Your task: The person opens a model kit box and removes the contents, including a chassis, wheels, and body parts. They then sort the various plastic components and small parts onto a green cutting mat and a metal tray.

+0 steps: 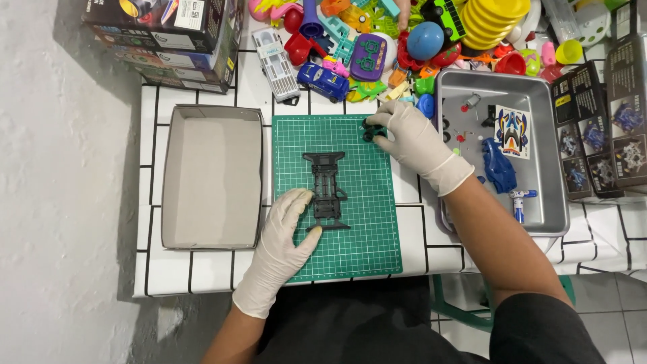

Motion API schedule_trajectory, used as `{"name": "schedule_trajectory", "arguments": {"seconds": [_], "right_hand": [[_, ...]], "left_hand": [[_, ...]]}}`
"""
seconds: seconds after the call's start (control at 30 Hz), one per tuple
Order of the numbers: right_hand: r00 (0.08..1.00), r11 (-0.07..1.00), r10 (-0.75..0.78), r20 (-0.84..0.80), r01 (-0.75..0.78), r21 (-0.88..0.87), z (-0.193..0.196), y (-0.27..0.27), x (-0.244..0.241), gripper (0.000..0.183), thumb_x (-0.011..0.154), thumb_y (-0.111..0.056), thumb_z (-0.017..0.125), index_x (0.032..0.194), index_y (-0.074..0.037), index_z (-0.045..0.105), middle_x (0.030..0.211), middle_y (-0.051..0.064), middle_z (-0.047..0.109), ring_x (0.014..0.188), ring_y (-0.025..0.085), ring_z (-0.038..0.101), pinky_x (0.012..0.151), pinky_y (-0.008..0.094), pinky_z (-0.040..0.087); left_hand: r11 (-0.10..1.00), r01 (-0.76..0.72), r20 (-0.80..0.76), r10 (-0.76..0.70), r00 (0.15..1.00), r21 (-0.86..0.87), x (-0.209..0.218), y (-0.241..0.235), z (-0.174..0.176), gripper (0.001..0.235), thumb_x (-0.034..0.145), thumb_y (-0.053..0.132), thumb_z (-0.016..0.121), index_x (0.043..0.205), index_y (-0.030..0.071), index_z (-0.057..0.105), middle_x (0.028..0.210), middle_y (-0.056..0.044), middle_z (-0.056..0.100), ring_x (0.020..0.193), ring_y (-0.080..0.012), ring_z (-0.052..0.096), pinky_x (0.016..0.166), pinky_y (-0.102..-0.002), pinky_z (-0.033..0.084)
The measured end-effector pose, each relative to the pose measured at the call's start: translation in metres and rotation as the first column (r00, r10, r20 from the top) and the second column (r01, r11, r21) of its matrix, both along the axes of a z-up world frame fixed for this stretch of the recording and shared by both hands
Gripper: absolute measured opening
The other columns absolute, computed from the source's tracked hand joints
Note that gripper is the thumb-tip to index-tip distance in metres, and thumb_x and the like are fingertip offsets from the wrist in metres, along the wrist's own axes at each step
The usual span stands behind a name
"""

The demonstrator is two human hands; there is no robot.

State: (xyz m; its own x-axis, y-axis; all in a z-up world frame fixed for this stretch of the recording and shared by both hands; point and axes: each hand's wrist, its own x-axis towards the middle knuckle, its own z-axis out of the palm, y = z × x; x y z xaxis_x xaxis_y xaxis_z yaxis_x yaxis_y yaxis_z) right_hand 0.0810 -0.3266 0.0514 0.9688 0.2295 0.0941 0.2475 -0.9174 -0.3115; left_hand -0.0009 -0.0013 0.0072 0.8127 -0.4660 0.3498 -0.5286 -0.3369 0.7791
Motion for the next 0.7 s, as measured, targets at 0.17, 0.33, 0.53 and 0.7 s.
{"name": "schedule_trajectory", "arguments": {"seconds": [0.17, 0.33, 0.53, 0.7], "right_hand": [[0.996, 0.986, -0.085, 0.002, 0.084, 0.143, 0.014, -0.016, -0.010, 0.030, 0.085, -0.009, 0.077, 0.115, -0.010, 0.073, 0.116, 0.015, 0.067, 0.112, 0.039, 0.065, 0.098, 0.047, 0.051], [0.916, 0.898, -0.401, 0.022, 0.388, 0.208, 0.019, -0.071, -0.038, 0.022, 0.091, -0.016, 0.077, 0.112, -0.020, 0.071, 0.113, 0.003, 0.069, 0.111, 0.026, 0.067, 0.096, 0.042, 0.052], [0.845, 0.833, -0.524, -0.103, 0.534, 0.144, 0.039, -0.097, -0.079, 0.015, 0.092, -0.013, 0.073, 0.107, -0.010, 0.071, 0.105, 0.011, 0.072, 0.105, 0.034, 0.070, 0.092, 0.045, 0.053], [0.817, 0.840, -0.493, -0.297, 0.536, 0.079, 0.038, -0.078, -0.083, 0.027, 0.090, -0.017, 0.071, 0.116, -0.009, 0.075, 0.112, 0.018, 0.074, 0.111, 0.039, 0.069, 0.094, 0.052, 0.052]], "left_hand": [[1.000, 0.011, 0.022, -0.011, 1.000, -0.012, 0.001, 0.000, -0.004, 0.059, 0.086, 0.016, 0.077, 0.139, 0.000, 0.056, 0.135, -0.022, 0.060, 0.133, -0.0396, 0.054, 0.119, -0.054, 0.036], [1.000, 0.020, 0.038, -0.019, 0.999, -0.008, 0.001, 0.000, -0.010, 0.059, 0.086, 0.018, 0.077, 0.139, 0.001, 0.056, 0.135, -0.019, 0.059, 0.133, -0.0378, 0.054, 0.119, -0.053, 0.037], [1.000, 0.026, 0.048, -0.026, 0.999, -0.002, -0.002, -0.004, -0.003, 0.061, 0.086, 0.019, 0.078, 0.140, 0.001, 0.055, 0.135, -0.019, 0.058, 0.133, -0.0378, 0.053, 0.119, -0.053, 0.038], [0.997, -0.069, 0.091, 0.067, 0.994, 0.020, -0.011, -0.041, 0.027, 0.052, 0.089, 0.022, 0.075, 0.136, 0.006, 0.059, 0.132, -0.012, 0.059, 0.134, -0.0326, 0.052, 0.120, -0.048, 0.036]]}}
